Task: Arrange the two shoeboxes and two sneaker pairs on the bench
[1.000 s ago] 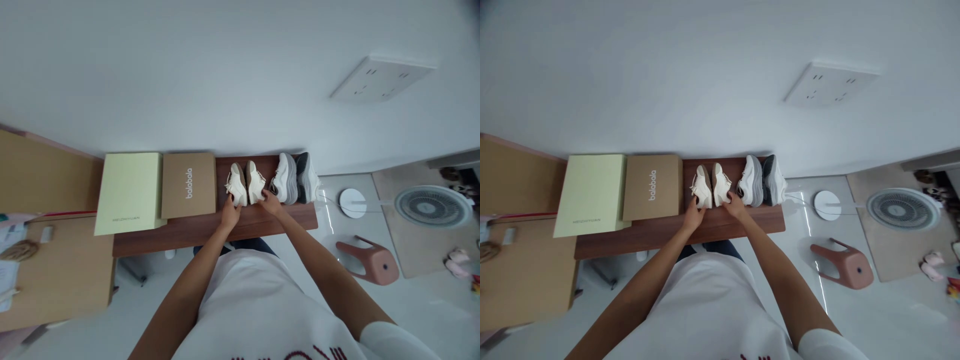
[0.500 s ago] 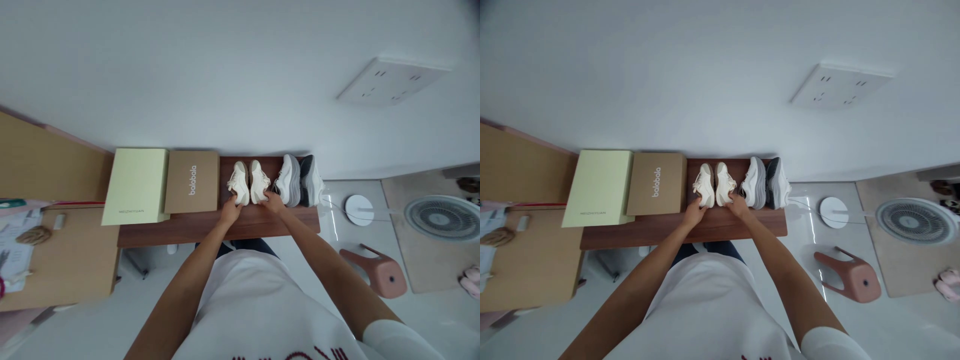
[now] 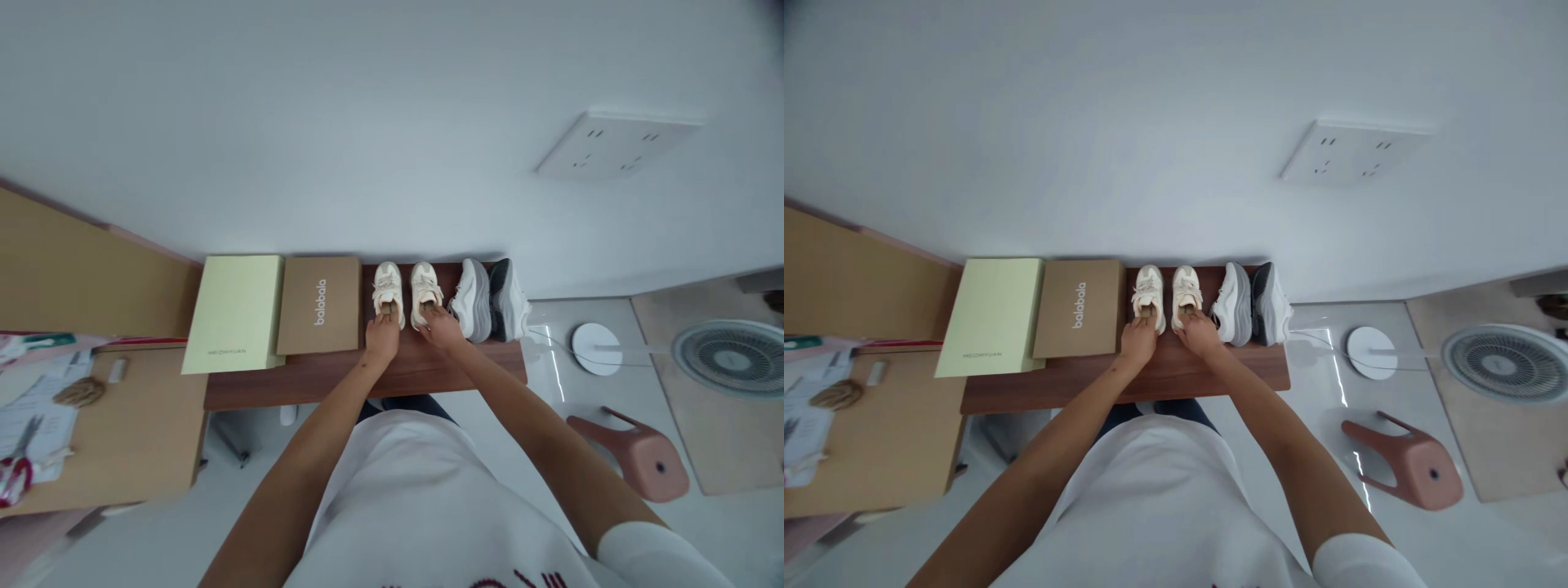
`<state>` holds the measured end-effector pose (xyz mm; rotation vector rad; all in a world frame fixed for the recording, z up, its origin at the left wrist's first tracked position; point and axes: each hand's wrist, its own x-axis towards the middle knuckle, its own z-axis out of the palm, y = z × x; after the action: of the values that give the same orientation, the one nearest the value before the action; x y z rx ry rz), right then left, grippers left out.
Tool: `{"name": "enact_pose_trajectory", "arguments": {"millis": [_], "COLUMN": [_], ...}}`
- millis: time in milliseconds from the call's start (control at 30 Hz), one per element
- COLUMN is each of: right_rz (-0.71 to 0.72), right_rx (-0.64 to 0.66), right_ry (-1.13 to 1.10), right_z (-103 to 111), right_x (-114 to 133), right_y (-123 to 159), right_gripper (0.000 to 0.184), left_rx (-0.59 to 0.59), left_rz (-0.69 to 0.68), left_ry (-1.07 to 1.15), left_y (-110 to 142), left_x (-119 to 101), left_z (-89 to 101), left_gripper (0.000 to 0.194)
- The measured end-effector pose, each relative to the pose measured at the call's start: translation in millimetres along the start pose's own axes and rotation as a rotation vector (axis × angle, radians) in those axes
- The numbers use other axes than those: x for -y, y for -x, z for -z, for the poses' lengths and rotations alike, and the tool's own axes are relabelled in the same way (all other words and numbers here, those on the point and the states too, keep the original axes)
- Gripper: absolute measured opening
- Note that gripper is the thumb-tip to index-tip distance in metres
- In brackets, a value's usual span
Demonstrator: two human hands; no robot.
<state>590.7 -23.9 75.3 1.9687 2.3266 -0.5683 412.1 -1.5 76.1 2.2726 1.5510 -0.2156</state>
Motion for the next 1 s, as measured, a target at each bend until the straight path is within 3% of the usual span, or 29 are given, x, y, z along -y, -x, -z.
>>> {"name": "enact_pose_trajectory", "arguments": {"millis": [267, 700, 833, 1000], "right_rz": [-0.006, -0.086, -0.118, -0.137], "right_rx": [0.099, 0.082, 0.037, -0.129], "right_ry": [0.081, -0.07, -0.068, -0.108], "right_z": [3.7, -22.9, -15.6, 10.1], "right_x": [14.1, 28.0, 34.3, 23.5], "right_y": [-13.4, -23.4, -21.1, -6.1], "right_gripper": [0.032, 0.025, 0.03, 0.033], "left_rx": [-0.006, -0.02, -0.031, -0.105], "left_rz": [0.025, 0.078, 0.077, 0.011], "left_ry": [-0.078, -0.005, 0.02, 0.058], "left_y": [-3.8, -8.5, -3.7, -1.1], "left_x": [-4.3, 1.6, 0.8, -11.4], "left_z": [-4.0, -25.7, -18.4, 11.8], "left_gripper": [0.042, 0.04, 0.037, 0.033]}}
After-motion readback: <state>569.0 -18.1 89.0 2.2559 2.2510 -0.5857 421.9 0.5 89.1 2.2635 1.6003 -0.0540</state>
